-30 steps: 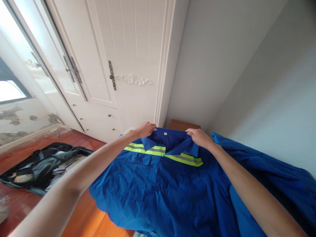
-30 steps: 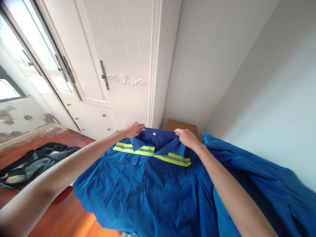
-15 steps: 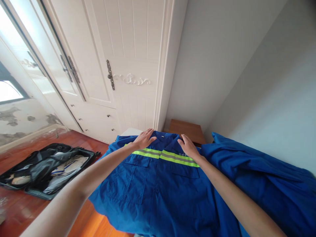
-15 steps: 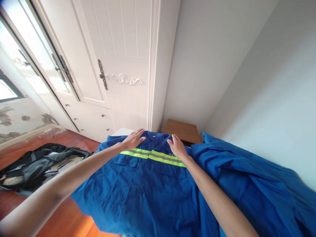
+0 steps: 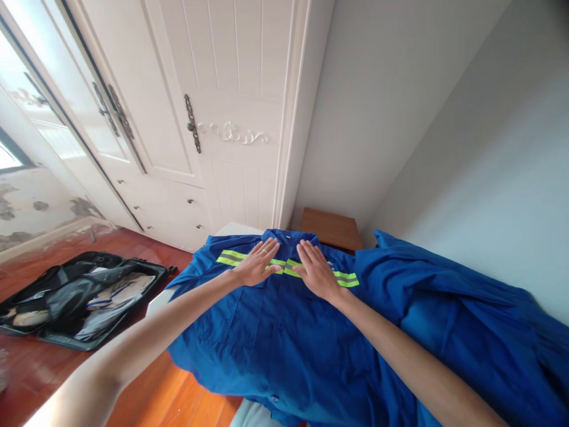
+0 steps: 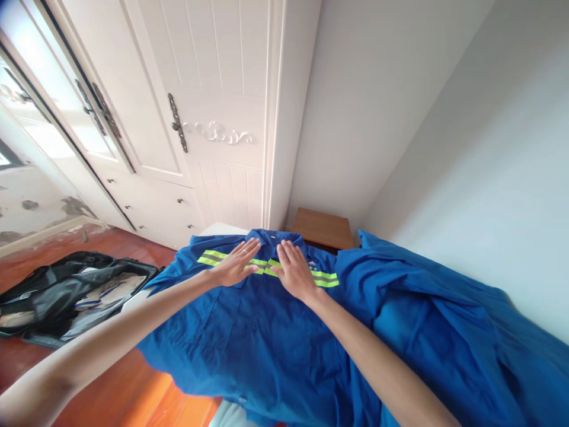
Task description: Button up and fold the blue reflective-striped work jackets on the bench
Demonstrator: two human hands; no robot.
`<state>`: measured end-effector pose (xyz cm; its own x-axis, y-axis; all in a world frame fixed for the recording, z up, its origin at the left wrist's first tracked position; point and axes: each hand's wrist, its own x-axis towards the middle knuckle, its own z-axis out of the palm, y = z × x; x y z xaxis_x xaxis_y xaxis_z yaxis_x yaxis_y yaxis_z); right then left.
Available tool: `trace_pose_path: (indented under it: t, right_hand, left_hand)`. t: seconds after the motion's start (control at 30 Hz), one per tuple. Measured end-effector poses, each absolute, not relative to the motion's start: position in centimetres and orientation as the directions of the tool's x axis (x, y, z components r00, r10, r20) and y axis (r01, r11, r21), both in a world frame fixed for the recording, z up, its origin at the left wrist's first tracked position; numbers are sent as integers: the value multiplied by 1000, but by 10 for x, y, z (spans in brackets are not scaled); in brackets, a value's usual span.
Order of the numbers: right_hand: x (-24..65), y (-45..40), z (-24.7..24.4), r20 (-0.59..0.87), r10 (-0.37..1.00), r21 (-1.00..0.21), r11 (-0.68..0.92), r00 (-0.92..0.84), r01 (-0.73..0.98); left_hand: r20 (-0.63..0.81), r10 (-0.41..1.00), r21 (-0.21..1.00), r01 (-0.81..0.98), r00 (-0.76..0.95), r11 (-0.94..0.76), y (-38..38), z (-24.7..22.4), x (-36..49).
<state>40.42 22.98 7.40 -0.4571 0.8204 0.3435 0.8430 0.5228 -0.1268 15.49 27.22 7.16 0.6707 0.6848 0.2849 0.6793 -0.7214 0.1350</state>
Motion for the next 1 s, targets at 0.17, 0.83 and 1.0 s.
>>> trace_pose_path:
  t: [0.17, 0.83, 1.0]
  right_hand:
    - [396, 218, 50, 143, 822, -191, 569, -551, 799]
    - [445, 99, 66, 44, 911, -80, 413, -410, 907]
    - [418, 41, 76, 177, 809, -67, 579, -561, 813]
  left_hand:
    - [65, 703, 248, 671, 708, -699, 270, 65, 145]
    - [65, 811, 193, 790, 581, -582, 178, 63, 34]
    - [217, 831, 149, 824, 513, -547, 179, 76, 41]
